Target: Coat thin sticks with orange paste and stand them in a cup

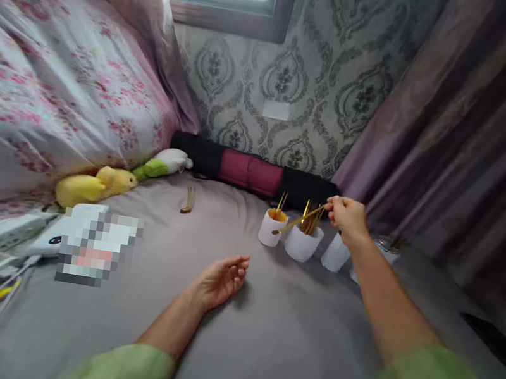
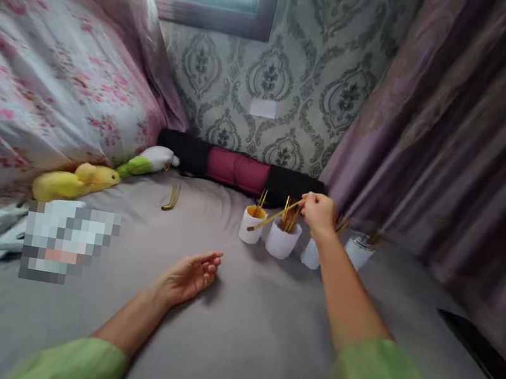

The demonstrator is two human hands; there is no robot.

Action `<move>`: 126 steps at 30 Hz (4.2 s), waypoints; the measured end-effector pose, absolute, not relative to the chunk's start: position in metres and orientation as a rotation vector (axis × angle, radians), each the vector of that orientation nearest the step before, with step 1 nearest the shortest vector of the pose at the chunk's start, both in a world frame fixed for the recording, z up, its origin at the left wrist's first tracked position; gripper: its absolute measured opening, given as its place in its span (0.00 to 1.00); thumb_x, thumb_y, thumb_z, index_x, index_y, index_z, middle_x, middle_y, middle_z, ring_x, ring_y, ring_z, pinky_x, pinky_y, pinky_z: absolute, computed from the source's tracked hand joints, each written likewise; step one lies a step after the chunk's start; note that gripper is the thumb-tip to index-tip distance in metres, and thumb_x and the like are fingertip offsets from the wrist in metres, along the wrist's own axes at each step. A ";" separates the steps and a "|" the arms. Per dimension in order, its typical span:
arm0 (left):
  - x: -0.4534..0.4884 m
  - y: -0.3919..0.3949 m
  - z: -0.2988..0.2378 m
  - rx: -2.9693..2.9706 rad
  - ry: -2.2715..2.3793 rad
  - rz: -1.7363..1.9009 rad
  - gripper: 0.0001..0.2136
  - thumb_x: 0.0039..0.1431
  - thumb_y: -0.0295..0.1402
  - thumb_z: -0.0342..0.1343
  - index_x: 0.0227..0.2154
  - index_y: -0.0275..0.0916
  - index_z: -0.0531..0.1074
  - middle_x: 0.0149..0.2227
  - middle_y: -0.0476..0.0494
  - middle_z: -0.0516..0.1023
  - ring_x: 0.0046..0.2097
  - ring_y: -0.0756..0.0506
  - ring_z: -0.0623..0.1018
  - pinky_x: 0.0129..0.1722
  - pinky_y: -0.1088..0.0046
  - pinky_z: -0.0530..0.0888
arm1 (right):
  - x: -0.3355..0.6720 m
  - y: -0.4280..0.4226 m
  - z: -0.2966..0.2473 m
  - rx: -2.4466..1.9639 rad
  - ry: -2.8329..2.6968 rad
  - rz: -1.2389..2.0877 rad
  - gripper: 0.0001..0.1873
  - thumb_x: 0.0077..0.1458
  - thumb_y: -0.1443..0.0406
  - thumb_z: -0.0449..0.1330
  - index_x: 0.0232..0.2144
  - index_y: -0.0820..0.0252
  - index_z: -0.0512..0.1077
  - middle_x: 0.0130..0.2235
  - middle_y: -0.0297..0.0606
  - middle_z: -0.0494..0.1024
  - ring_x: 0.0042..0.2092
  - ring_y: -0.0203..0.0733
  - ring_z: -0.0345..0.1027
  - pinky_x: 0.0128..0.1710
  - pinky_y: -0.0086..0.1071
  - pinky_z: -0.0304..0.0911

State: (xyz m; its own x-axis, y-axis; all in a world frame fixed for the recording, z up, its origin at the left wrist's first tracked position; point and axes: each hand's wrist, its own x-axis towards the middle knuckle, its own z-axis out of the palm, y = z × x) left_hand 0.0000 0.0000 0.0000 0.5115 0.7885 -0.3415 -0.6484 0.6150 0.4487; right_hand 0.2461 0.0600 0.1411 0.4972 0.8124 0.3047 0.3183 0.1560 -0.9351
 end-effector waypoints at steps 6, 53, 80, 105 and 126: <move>0.003 0.001 0.000 0.293 0.518 0.878 0.05 0.55 0.24 0.52 0.34 0.29 0.69 0.26 0.46 0.71 0.23 0.56 0.70 0.20 0.83 0.67 | 0.255 0.083 0.153 -1.503 -1.094 0.231 0.11 0.54 0.67 0.51 0.26 0.66 0.70 0.21 0.35 0.73 0.16 0.26 0.56 0.15 0.20 0.51; 0.003 0.004 0.001 0.257 0.512 0.906 0.04 0.54 0.25 0.52 0.33 0.31 0.69 0.27 0.45 0.71 0.23 0.56 0.69 0.20 0.82 0.66 | 0.224 0.135 0.115 -1.675 -1.731 0.171 0.13 0.55 0.67 0.48 0.31 0.62 0.73 0.26 0.35 0.77 0.26 0.31 0.68 0.30 0.22 0.59; 0.003 0.006 0.000 0.255 0.509 0.907 0.04 0.54 0.25 0.53 0.33 0.31 0.69 0.26 0.46 0.70 0.23 0.56 0.69 0.20 0.82 0.66 | 0.224 0.149 0.099 -1.740 -1.662 0.280 0.13 0.55 0.67 0.49 0.33 0.63 0.74 0.30 0.37 0.79 0.24 0.30 0.68 0.29 0.22 0.60; 0.003 0.006 -0.001 0.255 0.507 0.912 0.05 0.55 0.25 0.52 0.34 0.30 0.68 0.26 0.46 0.70 0.24 0.55 0.69 0.20 0.82 0.66 | 0.221 0.146 0.092 -1.762 -1.662 0.387 0.12 0.56 0.68 0.50 0.32 0.64 0.74 0.31 0.39 0.79 0.19 0.28 0.64 0.21 0.21 0.57; 0.004 0.005 0.000 0.255 0.518 0.918 0.05 0.55 0.25 0.52 0.34 0.30 0.68 0.27 0.46 0.70 0.23 0.55 0.69 0.20 0.82 0.66 | 0.221 0.119 0.091 -1.734 -1.424 0.261 0.15 0.56 0.61 0.50 0.29 0.65 0.73 0.25 0.40 0.76 0.18 0.30 0.62 0.19 0.23 0.53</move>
State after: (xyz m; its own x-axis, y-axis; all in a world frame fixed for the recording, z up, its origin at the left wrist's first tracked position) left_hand 0.0036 0.0049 -0.0005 0.4968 0.8084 -0.3158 -0.6886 0.5886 0.4235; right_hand 0.2212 0.1187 0.0905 0.3287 0.8804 0.3419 0.7020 0.0144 -0.7120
